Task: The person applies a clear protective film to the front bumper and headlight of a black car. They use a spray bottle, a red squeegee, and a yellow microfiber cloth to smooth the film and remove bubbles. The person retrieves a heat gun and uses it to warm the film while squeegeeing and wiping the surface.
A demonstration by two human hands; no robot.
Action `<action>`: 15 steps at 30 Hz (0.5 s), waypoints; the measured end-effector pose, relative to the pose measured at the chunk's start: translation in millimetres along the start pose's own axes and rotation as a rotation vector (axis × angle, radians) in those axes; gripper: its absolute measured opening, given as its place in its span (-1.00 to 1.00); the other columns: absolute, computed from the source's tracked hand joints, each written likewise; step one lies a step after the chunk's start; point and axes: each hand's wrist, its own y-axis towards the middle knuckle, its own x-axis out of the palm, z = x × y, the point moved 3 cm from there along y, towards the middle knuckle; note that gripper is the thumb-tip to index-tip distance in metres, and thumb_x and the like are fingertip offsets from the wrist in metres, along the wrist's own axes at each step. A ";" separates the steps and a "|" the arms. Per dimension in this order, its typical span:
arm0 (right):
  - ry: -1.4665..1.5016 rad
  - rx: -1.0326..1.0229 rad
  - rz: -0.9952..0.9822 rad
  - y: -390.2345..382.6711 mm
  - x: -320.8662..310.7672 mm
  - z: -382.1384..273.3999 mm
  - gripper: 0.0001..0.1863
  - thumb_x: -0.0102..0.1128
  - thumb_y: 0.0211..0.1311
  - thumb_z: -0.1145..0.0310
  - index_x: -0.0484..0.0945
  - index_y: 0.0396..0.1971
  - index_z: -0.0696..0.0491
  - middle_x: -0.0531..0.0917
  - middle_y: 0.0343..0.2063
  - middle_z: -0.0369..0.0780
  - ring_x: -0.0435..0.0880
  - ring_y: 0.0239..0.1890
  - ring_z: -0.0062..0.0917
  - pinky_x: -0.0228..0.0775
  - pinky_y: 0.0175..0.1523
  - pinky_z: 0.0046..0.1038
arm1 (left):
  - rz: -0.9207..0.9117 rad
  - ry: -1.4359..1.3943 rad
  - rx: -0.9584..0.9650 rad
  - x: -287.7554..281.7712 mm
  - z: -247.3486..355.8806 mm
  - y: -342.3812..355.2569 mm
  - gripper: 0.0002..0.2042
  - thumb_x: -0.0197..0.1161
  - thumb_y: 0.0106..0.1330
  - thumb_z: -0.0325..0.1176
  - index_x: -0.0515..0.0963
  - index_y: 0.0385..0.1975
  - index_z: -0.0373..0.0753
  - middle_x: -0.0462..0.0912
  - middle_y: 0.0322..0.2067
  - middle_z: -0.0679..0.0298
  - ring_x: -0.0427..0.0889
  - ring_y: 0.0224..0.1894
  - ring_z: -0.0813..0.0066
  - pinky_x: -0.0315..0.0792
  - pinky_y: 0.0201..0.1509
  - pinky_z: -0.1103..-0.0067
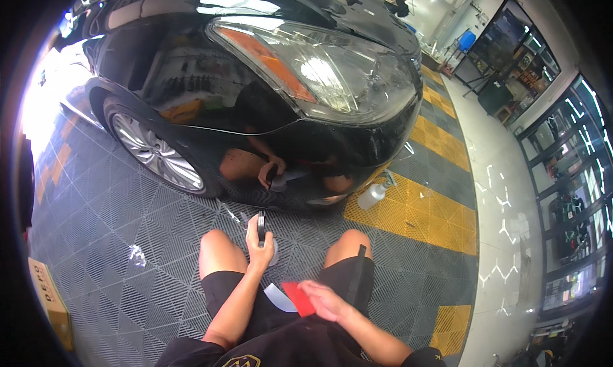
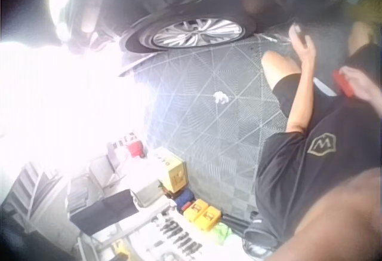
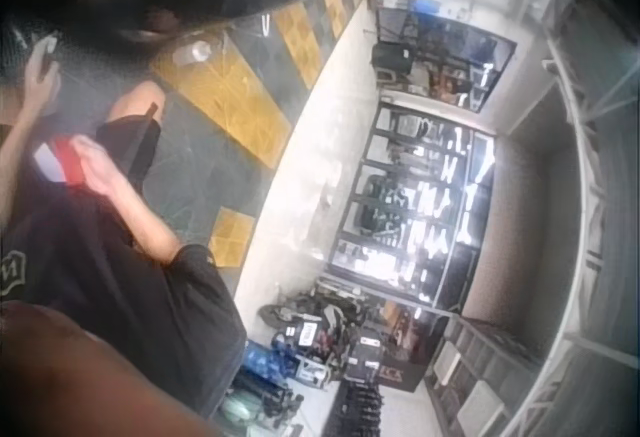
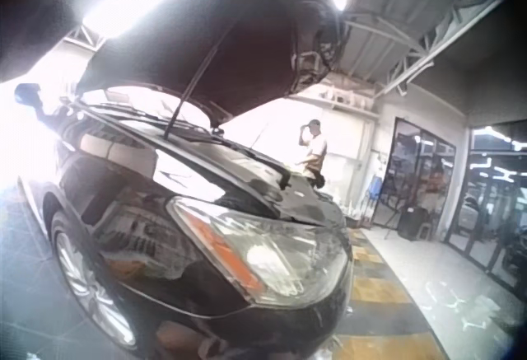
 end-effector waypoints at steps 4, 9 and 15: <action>-0.159 -0.384 0.219 -8.0 34.4 -116.4 -0.58 0.31 0.33 0.53 0.49 0.16 0.11 0.68 -0.02 -0.20 0.71 -0.01 -0.39 0.59 0.15 -0.28 | -0.019 0.090 -0.021 1.6 -20.1 -18.2 -0.56 0.22 0.29 -0.58 0.49 0.21 -0.35 0.51 0.14 -0.04 0.56 0.17 0.06 0.41 0.30 0.39; -0.582 -1.001 0.018 -21.3 186.4 -234.1 -0.64 0.16 0.51 0.32 0.45 0.14 0.22 0.69 -0.13 -0.09 0.75 -0.28 -0.34 0.66 -0.25 -0.36 | -0.070 0.217 -0.202 -10.4 -32.0 -18.6 -0.54 0.23 0.44 -0.38 0.43 0.34 -0.18 0.51 0.11 -0.04 0.55 0.16 -0.02 0.44 0.26 0.32; -1.189 -1.594 0.311 -2.4 251.2 -349.8 -0.75 0.24 0.42 0.45 0.58 0.01 0.22 0.72 -0.20 -0.23 0.70 -0.24 -0.59 0.53 -0.15 -0.54 | -0.400 0.372 -0.339 -19.0 -75.3 -33.3 -0.11 0.50 0.22 -0.23 0.13 0.54 -0.02 0.42 0.29 -0.07 0.53 0.24 -0.12 0.44 0.31 0.21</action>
